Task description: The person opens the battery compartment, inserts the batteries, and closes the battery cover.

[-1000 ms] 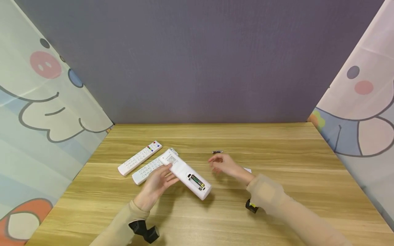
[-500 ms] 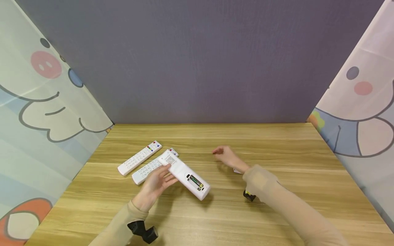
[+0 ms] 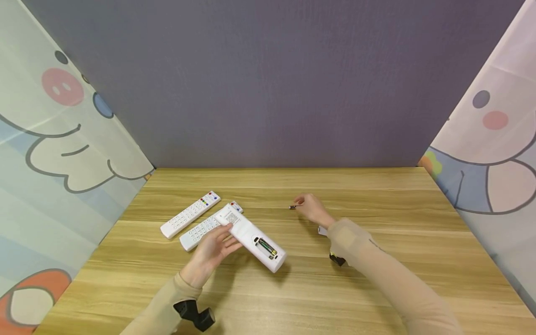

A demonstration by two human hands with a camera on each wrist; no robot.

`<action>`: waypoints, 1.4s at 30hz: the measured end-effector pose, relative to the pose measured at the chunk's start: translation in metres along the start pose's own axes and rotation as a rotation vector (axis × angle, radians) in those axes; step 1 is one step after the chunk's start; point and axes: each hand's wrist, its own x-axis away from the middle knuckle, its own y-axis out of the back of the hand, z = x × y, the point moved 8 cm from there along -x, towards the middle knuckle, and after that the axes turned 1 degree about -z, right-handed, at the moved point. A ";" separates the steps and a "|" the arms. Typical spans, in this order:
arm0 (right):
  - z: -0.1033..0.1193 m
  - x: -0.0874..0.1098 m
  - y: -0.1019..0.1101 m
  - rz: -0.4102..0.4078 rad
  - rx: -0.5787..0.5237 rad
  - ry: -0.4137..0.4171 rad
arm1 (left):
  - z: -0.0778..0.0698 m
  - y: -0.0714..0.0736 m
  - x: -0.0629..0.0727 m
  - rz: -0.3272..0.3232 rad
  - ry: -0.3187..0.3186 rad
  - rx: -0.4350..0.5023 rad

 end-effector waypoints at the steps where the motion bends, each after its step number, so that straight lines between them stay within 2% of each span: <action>1: 0.000 -0.001 -0.001 0.000 0.003 -0.002 | 0.000 0.000 0.000 -0.001 0.001 -0.001; 16: -0.007 -0.013 -0.010 0.048 0.080 0.020 | 0.002 0.001 -0.002 0.008 0.007 0.006; 27: -0.012 -0.020 -0.017 0.083 0.072 0.027 | 0.002 0.000 -0.001 0.009 0.020 0.008; 35: -0.008 -0.023 -0.022 0.078 0.197 0.123 | 0.002 0.000 0.000 0.007 0.016 -0.001; 42: -0.006 -0.021 -0.025 0.090 0.300 0.117 | 0.002 -0.001 0.001 0.018 0.014 -0.016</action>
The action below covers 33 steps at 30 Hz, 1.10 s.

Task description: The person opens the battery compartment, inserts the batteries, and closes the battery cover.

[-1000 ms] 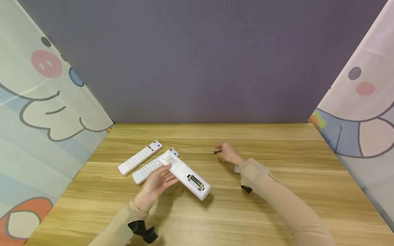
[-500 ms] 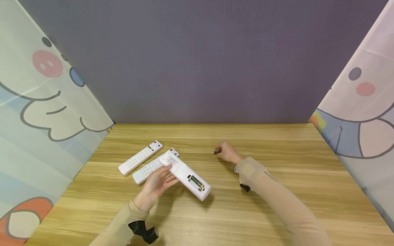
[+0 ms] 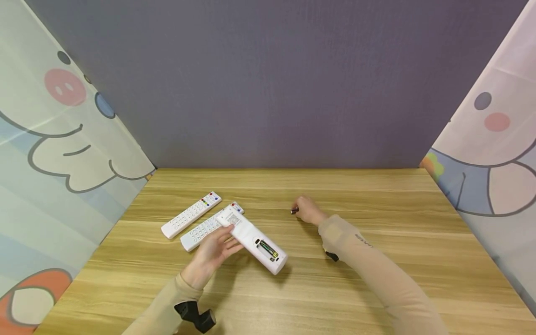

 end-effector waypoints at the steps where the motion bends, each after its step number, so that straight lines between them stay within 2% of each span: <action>1: 0.000 0.000 0.000 -0.001 -0.001 -0.004 | 0.000 0.000 0.000 0.000 0.000 -0.002; 11: -0.002 0.001 0.000 0.008 -0.022 -0.017 | 0.002 0.000 -0.003 -0.008 0.012 -0.014; 18: -0.001 0.005 0.003 0.001 -0.114 -0.063 | 0.002 0.000 -0.002 0.000 0.009 -0.013; 33: 0.022 0.019 0.013 -0.066 -0.225 0.010 | 0.002 -0.001 -0.004 0.009 0.005 0.008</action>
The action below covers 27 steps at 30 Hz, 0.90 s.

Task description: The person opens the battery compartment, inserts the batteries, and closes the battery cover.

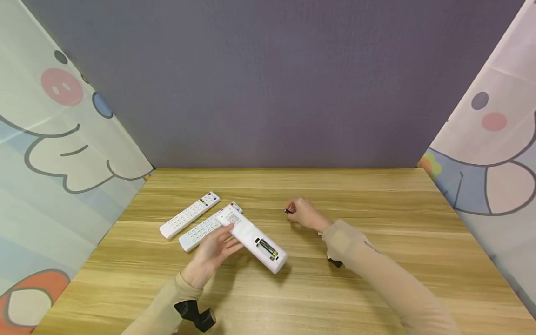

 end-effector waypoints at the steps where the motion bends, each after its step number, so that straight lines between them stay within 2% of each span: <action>1: 0.002 0.001 0.000 -0.002 -0.008 0.007 | 0.000 0.000 0.000 0.000 0.001 0.000; 5: 0.006 0.006 0.001 -0.009 -0.039 0.015 | 0.000 0.000 0.000 0.003 0.003 -0.004; 12: 0.012 0.018 0.000 0.008 -0.103 -0.027 | 0.000 -0.001 0.000 0.003 0.003 0.010; 21: 0.029 0.029 0.005 -0.048 -0.070 0.064 | -0.001 -0.002 -0.001 -0.018 0.006 0.034; 27: 0.034 0.037 0.006 -0.052 -0.109 0.056 | -0.002 -0.003 -0.001 -0.019 0.007 0.027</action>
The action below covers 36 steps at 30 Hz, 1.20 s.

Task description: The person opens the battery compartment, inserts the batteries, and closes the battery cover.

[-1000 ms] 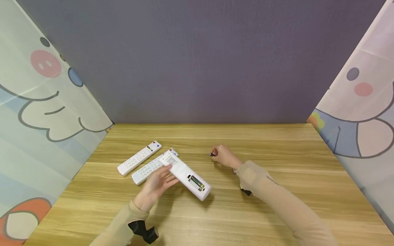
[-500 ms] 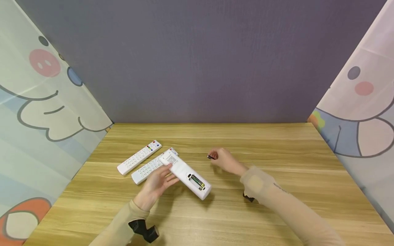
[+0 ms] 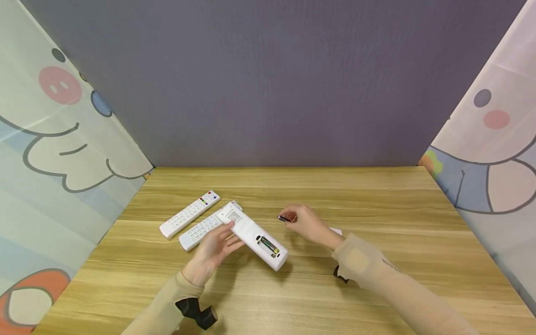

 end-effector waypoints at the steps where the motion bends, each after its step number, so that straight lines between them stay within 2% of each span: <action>1: 0.001 0.001 0.000 0.000 -0.011 -0.006 | 0.000 0.000 0.000 0.004 -0.002 -0.004; 13: 0.023 0.015 0.005 -0.017 -0.087 0.100 | -0.001 -0.002 0.001 0.015 -0.008 -0.005; 28: 0.039 0.024 0.009 -0.035 -0.177 0.155 | -0.001 -0.001 0.001 0.011 0.000 0.009; 32: 0.038 0.025 0.007 -0.025 -0.207 0.115 | 0.000 -0.002 0.001 0.011 0.003 0.010; 36: 0.034 0.025 0.006 -0.023 -0.261 0.029 | 0.000 -0.001 0.001 0.011 0.002 0.012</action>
